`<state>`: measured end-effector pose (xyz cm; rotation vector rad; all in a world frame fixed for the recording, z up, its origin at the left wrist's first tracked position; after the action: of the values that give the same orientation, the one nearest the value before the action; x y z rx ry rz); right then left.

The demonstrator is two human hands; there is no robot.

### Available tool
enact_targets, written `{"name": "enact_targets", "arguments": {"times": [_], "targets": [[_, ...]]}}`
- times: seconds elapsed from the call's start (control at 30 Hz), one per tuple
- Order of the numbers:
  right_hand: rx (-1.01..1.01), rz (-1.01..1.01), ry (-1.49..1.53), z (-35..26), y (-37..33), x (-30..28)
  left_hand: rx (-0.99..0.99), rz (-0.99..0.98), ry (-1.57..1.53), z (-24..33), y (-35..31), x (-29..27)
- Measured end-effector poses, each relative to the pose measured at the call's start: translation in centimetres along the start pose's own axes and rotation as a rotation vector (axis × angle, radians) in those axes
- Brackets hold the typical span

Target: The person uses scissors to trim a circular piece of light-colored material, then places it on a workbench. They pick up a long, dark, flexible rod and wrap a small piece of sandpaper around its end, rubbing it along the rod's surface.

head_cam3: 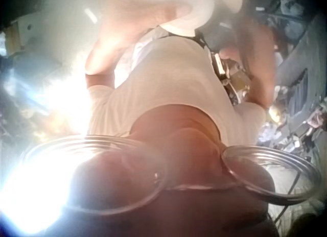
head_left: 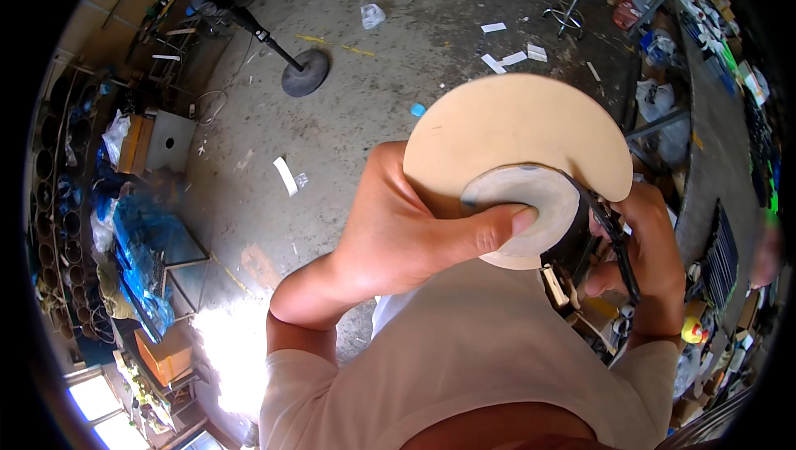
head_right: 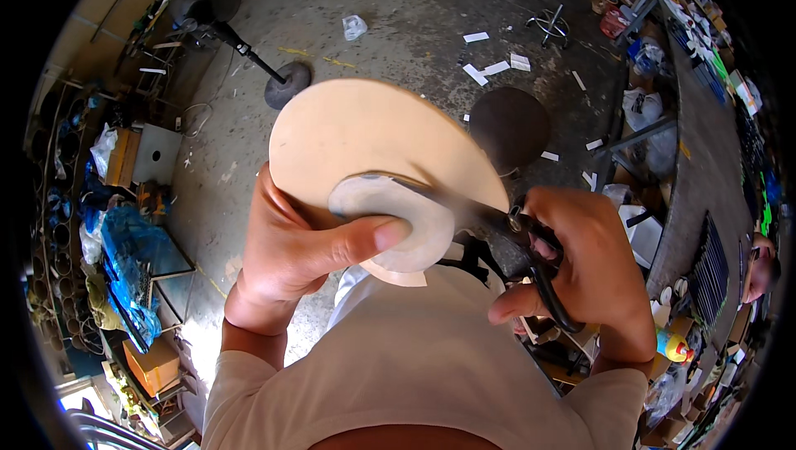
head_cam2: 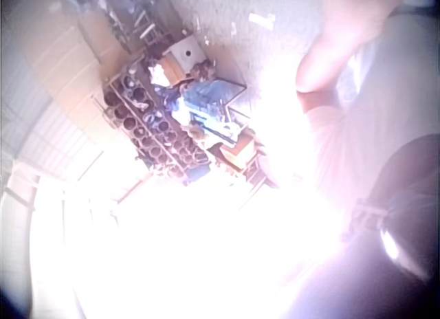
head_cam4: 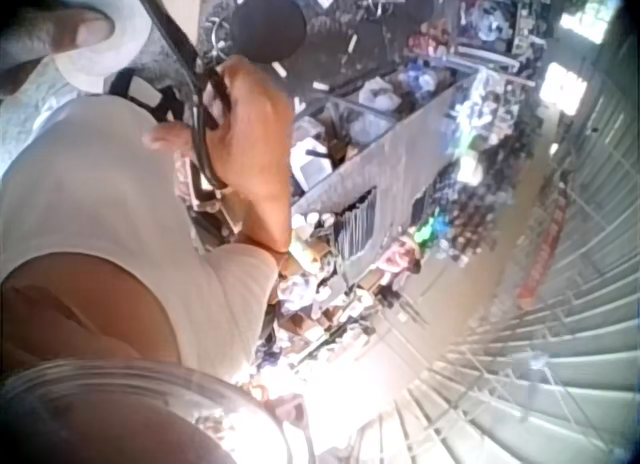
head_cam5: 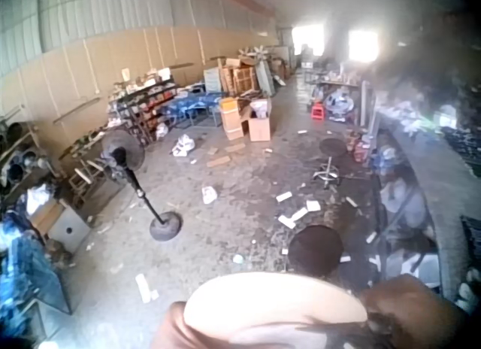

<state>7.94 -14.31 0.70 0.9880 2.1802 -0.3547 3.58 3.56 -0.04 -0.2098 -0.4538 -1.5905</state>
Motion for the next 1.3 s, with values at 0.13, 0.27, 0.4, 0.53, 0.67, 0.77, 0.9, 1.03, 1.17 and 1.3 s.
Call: {"name": "enact_targets", "arguments": {"times": [0.13,0.27,0.4,0.53,0.67,0.77,0.9,1.03,1.17,1.3], "targets": [[-0.078,-0.014,0.003,-0.6,0.3,-0.1,-0.047,-0.032,0.005,-0.5,0.1,0.2],[-0.085,-0.022,0.031,-0.3,0.0,-0.1,-0.053,-0.046,-0.004,-0.6,0.2,0.5],[0.009,-0.002,0.025,0.0,0.0,-0.3,-0.066,-0.048,-0.011,-0.7,0.3,0.3],[0.008,0.001,0.04,-0.1,0.2,-0.4,-0.074,-0.057,-0.011,-0.9,0.4,0.0],[0.002,0.065,0.158,0.5,-0.2,-0.2,-0.077,-0.056,-0.031,-1.0,0.5,-0.1],[0.016,0.058,0.151,0.5,0.0,-0.2,-0.082,-0.048,-0.052,-1.0,0.5,-0.2],[0.039,-0.006,0.089,0.6,0.1,-0.1,-0.091,-0.05,-0.025,-0.8,0.6,-0.4],[0.045,-0.022,0.035,0.6,0.4,0.0,-0.102,-0.058,-0.007,-0.6,0.7,-0.6],[0.046,-0.028,-0.038,0.6,0.4,-0.3,-0.076,-0.062,0.023,-0.4,0.6,-0.8],[0.04,-0.032,-0.109,0.2,0.5,-0.7,-0.067,-0.084,0.059,0.1,0.6,-0.8]]}}
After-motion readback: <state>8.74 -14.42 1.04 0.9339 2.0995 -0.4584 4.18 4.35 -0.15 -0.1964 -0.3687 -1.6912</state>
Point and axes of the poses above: each hand's wrist, its own y-axis towards the middle knuckle, its own x-axis out of the palm, z = x × y, the point moved 8 cm from there along y, towards the middle knuckle, and after that the axes turned 8 degrees about x, right-handed, at the moved point
